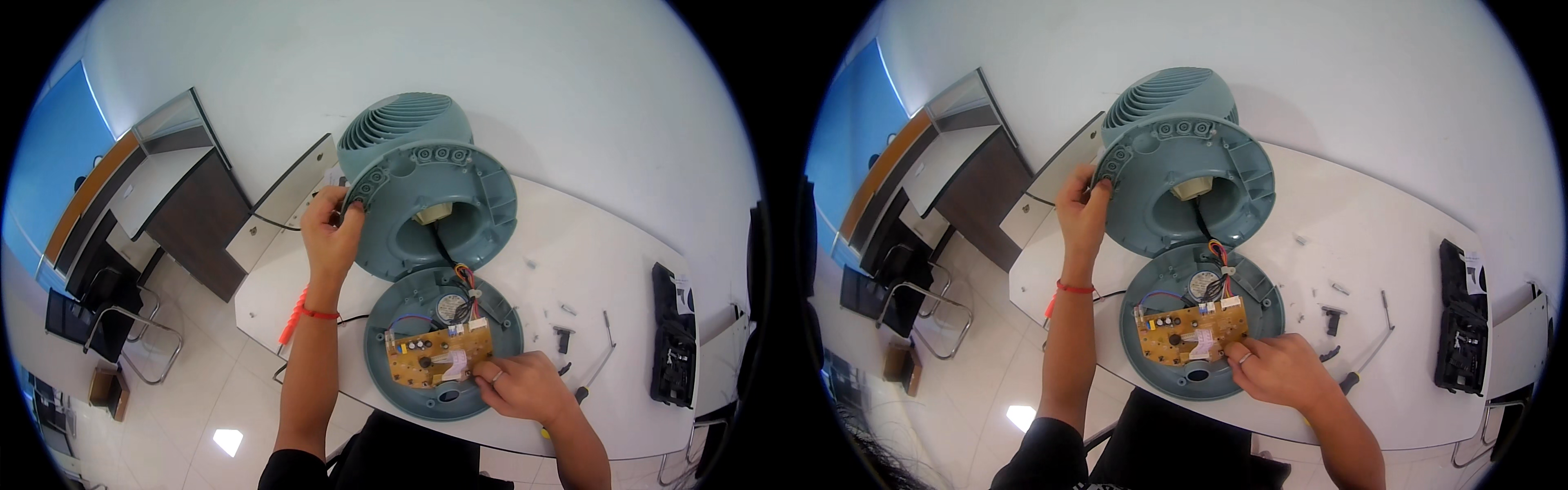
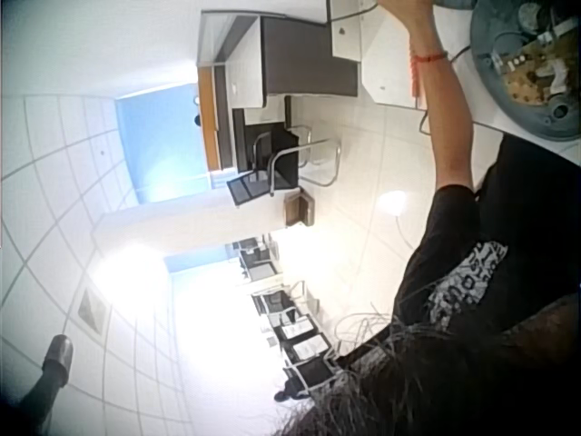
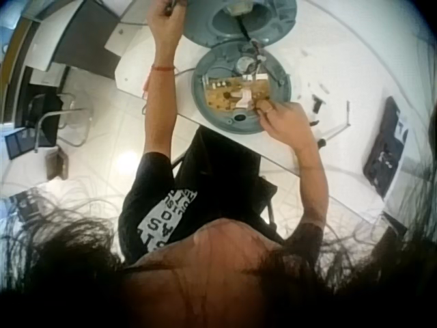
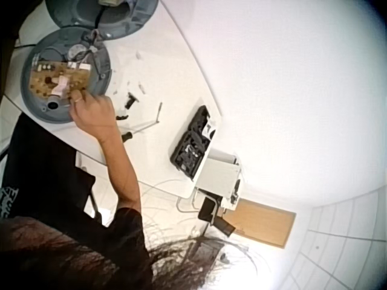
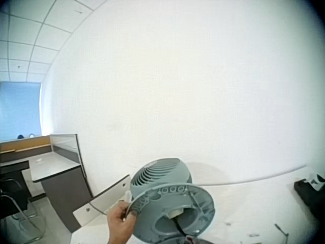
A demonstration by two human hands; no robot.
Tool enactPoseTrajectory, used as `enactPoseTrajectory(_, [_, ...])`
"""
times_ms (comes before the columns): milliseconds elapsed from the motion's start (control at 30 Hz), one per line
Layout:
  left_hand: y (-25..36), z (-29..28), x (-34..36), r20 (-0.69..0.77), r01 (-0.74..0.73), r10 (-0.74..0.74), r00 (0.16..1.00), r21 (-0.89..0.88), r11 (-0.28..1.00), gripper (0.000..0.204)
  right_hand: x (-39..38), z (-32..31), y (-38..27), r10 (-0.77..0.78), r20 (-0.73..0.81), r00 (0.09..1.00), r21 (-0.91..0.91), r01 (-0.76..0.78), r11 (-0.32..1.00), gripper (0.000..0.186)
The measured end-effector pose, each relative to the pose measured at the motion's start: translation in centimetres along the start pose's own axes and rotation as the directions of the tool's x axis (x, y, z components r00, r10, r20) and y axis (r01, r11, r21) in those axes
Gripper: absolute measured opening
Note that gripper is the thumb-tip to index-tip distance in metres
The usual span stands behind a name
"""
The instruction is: The person uses a screwdriver to remove screws from a circuit board inside a disassembled fan base. They then remove the circuit board and manipulate a small component attached to it.
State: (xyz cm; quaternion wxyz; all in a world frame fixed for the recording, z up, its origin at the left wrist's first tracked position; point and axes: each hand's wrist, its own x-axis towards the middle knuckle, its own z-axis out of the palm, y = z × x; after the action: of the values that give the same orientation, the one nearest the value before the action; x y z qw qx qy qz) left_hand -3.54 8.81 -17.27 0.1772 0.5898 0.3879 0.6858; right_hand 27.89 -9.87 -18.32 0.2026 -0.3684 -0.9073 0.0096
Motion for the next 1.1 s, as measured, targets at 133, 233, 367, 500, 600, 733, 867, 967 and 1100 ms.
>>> enactPoseTrajectory(133, [0.2,-0.1,-0.1,0.000,0.017,-0.017,1.000,-0.042,0.999,0.008,0.1,-0.1,0.0,-0.014,0.013,1.000,-0.008,0.015,1.000,0.012])
enactPoseTrajectory(233, [0.2,0.2,0.0,0.002,0.015,-0.015,1.000,-0.065,0.998,0.009,-0.1,-0.1,0.0,-0.006,0.021,1.000,-0.012,0.006,1.000,0.011])
enactPoseTrajectory(367, [0.4,-0.1,0.0,0.004,0.022,-0.021,1.000,-0.049,0.999,0.010,0.1,-0.1,-0.1,0.006,0.004,1.000,0.003,-0.006,1.000,0.011])
enactPoseTrajectory(500, [0.2,-0.4,0.0,0.008,0.027,-0.027,1.000,-0.007,1.000,0.012,0.0,-0.1,0.0,0.017,-0.064,0.998,0.020,-0.016,1.000,0.013])
enactPoseTrajectory(600, [-0.2,0.3,0.0,-0.060,0.032,-0.036,0.998,-0.066,0.997,0.014,0.1,-0.3,-0.2,0.041,-0.121,0.992,0.015,-0.040,0.999,0.014])
enactPoseTrajectory(733, [0.0,0.3,0.0,-0.067,0.040,-0.043,0.997,-0.040,0.998,0.014,0.1,0.0,0.0,0.042,-0.193,0.980,0.025,-0.038,0.999,0.016])
enactPoseTrajectory(867, [-0.2,0.0,-0.2,-0.051,0.069,-0.075,0.996,-0.116,0.991,0.013,0.2,0.2,-0.1,0.041,-0.185,0.982,0.020,-0.038,0.999,0.015])
enactPoseTrajectory(967, [0.3,1.1,-0.2,-0.027,0.092,-0.100,0.995,-0.201,0.975,0.014,0.1,0.0,-0.1,0.067,-0.178,0.982,0.021,-0.065,0.998,0.014])
enactPoseTrajectory(1100, [0.0,0.5,-0.2,-0.021,0.097,-0.102,0.995,-0.170,0.981,0.016,0.3,0.1,0.0,0.032,-0.143,0.989,0.019,-0.029,0.999,0.015])
